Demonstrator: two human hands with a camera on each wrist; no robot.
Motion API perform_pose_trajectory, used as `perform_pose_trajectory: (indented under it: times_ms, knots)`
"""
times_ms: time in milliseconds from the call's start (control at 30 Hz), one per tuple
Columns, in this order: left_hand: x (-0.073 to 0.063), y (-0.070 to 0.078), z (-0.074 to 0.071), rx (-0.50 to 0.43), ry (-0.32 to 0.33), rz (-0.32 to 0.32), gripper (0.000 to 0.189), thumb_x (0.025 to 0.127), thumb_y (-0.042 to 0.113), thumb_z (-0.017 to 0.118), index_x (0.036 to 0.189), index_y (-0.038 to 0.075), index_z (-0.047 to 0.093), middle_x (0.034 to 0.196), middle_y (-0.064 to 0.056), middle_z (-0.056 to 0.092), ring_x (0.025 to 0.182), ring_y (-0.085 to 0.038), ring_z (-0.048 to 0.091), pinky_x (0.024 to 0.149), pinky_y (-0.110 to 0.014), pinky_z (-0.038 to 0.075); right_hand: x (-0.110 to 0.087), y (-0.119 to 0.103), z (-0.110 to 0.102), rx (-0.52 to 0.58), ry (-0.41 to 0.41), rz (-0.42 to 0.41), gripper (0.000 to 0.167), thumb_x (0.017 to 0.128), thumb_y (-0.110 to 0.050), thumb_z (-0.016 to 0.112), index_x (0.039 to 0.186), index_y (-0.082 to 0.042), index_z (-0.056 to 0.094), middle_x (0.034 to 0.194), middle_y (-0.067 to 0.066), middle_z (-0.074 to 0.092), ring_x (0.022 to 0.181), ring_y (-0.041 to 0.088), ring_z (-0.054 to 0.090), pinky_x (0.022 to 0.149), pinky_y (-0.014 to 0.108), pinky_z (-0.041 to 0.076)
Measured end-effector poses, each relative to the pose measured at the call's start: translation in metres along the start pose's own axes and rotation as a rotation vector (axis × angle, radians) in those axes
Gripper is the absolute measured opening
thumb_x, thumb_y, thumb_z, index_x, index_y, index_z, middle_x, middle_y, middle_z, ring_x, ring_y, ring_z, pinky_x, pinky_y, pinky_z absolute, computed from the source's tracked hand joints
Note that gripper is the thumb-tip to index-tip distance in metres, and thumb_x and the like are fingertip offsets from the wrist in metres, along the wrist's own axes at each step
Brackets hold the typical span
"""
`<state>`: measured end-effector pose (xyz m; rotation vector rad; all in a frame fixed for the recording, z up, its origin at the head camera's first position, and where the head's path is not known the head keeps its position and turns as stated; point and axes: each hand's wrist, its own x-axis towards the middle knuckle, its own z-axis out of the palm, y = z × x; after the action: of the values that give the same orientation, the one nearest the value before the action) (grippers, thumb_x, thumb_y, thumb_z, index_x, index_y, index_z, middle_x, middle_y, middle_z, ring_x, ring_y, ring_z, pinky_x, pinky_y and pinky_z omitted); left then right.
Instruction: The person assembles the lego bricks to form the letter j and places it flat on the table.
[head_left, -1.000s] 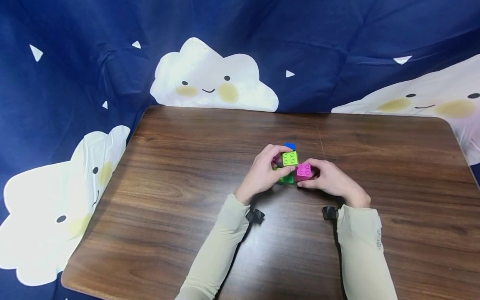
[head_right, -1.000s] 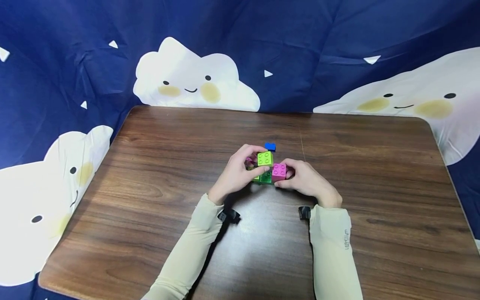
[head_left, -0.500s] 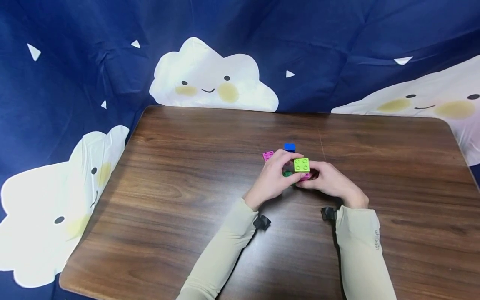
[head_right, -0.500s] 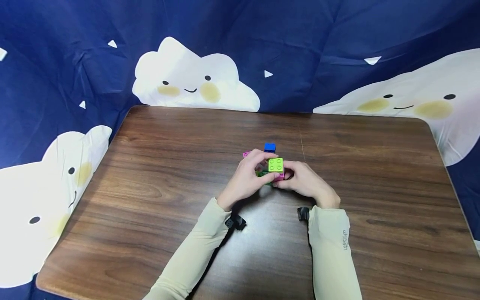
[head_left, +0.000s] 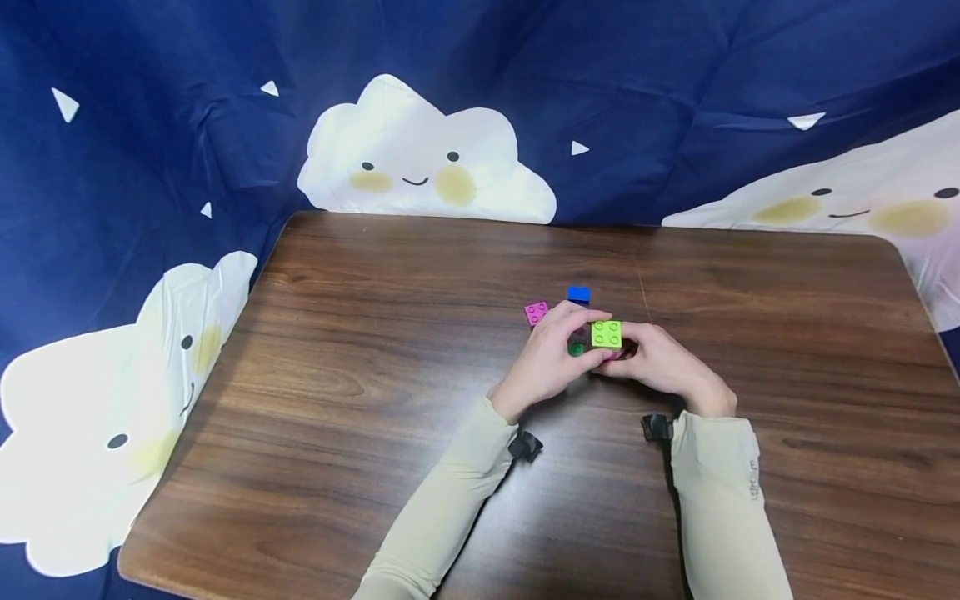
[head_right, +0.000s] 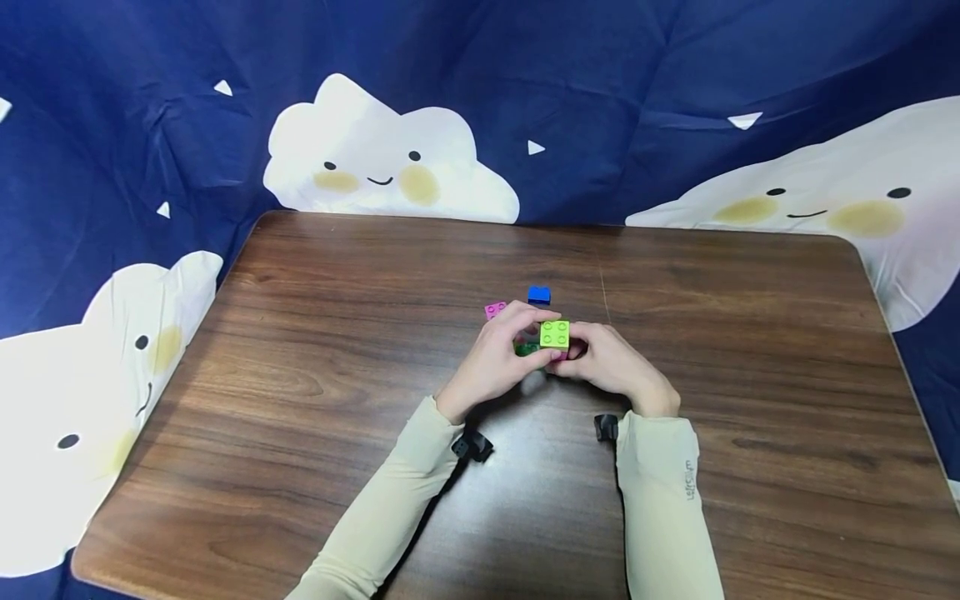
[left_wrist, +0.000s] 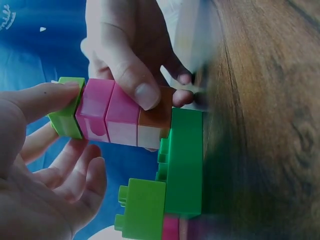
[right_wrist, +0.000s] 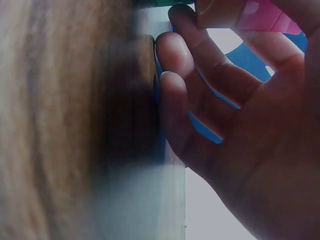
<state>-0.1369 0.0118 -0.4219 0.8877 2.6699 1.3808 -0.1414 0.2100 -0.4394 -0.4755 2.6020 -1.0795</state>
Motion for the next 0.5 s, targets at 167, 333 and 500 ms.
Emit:
perform_pose_trajectory:
  times_ms: [167, 333, 500]
  knots:
    - [-0.0003, -0.0007, 0.0002, -0.008, -0.001, 0.009, 0.045, 0.083, 0.023, 0.077, 0.124, 0.012, 0.063, 0.113, -0.003, 0.060, 0.104, -0.014, 0.055, 0.088, -0.019, 0.041, 0.0002, 0.0008, 0.0003, 0.009, -0.008, 0.010, 0.027, 0.080, -0.024, 0.078, 0.102, -0.011, 0.067, 0.088, 0.002, 0.065, 0.079, 0.016, 0.055, 0.071, 0.023, 0.045]
    - [0.0005, -0.0006, 0.0003, -0.002, 0.007, 0.021, 0.045, 0.083, 0.022, 0.077, 0.124, 0.010, 0.064, 0.118, -0.003, 0.062, 0.110, -0.014, 0.056, 0.095, -0.020, 0.041, 0.0009, 0.0017, 0.0006, 0.010, -0.009, -0.002, 0.027, 0.081, -0.024, 0.078, 0.102, -0.011, 0.067, 0.087, 0.001, 0.065, 0.079, 0.016, 0.055, 0.070, 0.024, 0.046]
    - [0.0010, 0.0011, -0.0005, 0.015, -0.005, 0.020, 0.044, 0.085, 0.022, 0.075, 0.126, 0.011, 0.063, 0.122, -0.003, 0.064, 0.116, -0.014, 0.056, 0.101, -0.021, 0.041, 0.0006, 0.0020, 0.0008, 0.010, -0.016, -0.001, 0.025, 0.082, -0.025, 0.077, 0.101, -0.012, 0.067, 0.088, 0.001, 0.065, 0.079, 0.016, 0.055, 0.070, 0.024, 0.046]
